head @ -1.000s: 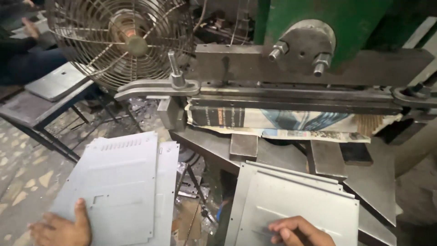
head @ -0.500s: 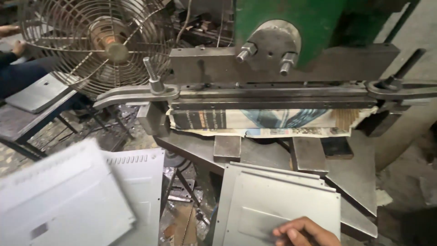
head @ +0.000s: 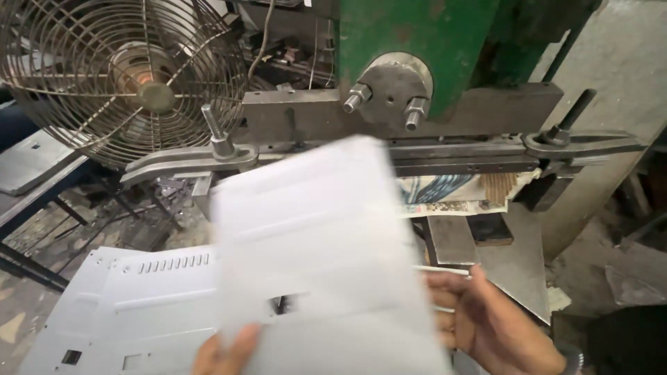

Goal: Bending flat metal sheets into formed components using a manual press brake machine.

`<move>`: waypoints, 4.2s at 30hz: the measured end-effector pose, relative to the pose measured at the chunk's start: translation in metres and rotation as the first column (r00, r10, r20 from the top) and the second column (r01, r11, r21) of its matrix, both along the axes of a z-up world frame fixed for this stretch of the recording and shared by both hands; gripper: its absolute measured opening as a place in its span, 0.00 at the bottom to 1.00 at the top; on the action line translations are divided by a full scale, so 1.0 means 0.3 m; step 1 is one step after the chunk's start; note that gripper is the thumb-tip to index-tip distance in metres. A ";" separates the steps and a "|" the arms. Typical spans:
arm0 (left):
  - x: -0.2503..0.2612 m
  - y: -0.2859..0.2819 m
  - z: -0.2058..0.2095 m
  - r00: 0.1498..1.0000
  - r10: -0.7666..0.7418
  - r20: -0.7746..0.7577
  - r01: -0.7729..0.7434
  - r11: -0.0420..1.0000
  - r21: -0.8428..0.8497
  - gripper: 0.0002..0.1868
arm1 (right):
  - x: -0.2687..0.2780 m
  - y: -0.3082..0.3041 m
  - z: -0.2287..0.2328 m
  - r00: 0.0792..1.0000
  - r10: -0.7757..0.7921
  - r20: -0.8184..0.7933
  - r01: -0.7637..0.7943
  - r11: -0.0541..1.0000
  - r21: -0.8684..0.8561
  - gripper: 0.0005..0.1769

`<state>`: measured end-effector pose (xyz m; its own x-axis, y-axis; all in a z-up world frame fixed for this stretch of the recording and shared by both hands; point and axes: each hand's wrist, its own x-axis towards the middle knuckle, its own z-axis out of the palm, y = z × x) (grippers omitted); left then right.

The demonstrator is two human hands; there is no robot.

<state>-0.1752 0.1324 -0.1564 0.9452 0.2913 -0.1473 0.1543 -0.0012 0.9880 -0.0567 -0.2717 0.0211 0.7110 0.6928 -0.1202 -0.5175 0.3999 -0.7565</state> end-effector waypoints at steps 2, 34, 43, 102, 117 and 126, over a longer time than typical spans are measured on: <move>0.158 -0.191 0.367 0.997 -0.081 0.007 0.081 0.991 -0.108 0.31 | 0.000 -0.025 -0.011 0.979 -0.198 -0.046 0.195 0.979 -0.062 0.41; 0.496 -0.508 0.748 0.986 -0.167 0.002 0.148 0.867 -0.477 0.24 | 0.198 -0.092 0.161 0.846 -0.489 0.213 0.510 0.624 -0.592 0.22; 0.508 -0.484 0.550 0.962 -0.084 0.261 0.105 0.992 -0.070 0.28 | 0.184 -0.131 0.051 0.844 -0.479 0.241 0.536 0.739 -0.408 0.24; 0.576 -0.450 0.627 0.983 -0.126 0.137 0.156 0.960 -0.232 0.20 | 0.086 -0.118 0.039 0.802 -0.561 0.208 0.586 0.667 -0.461 0.21; 0.479 -0.226 0.585 0.944 -0.328 0.027 0.309 0.912 0.270 0.25 | 0.031 -0.161 0.064 0.931 -0.326 0.162 0.335 0.589 -0.736 0.26; -0.059 0.864 -0.179 0.913 0.124 0.390 -0.406 0.383 0.830 0.27 | 0.029 -0.286 -0.044 0.692 -0.661 0.289 0.690 0.490 -0.532 0.17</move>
<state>-0.1930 0.3917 -0.2101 0.7512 0.3634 0.5510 0.0955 -0.8859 0.4540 -0.0481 -0.3575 0.0078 0.9451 -0.1990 -0.2592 -0.2416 0.1086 -0.9643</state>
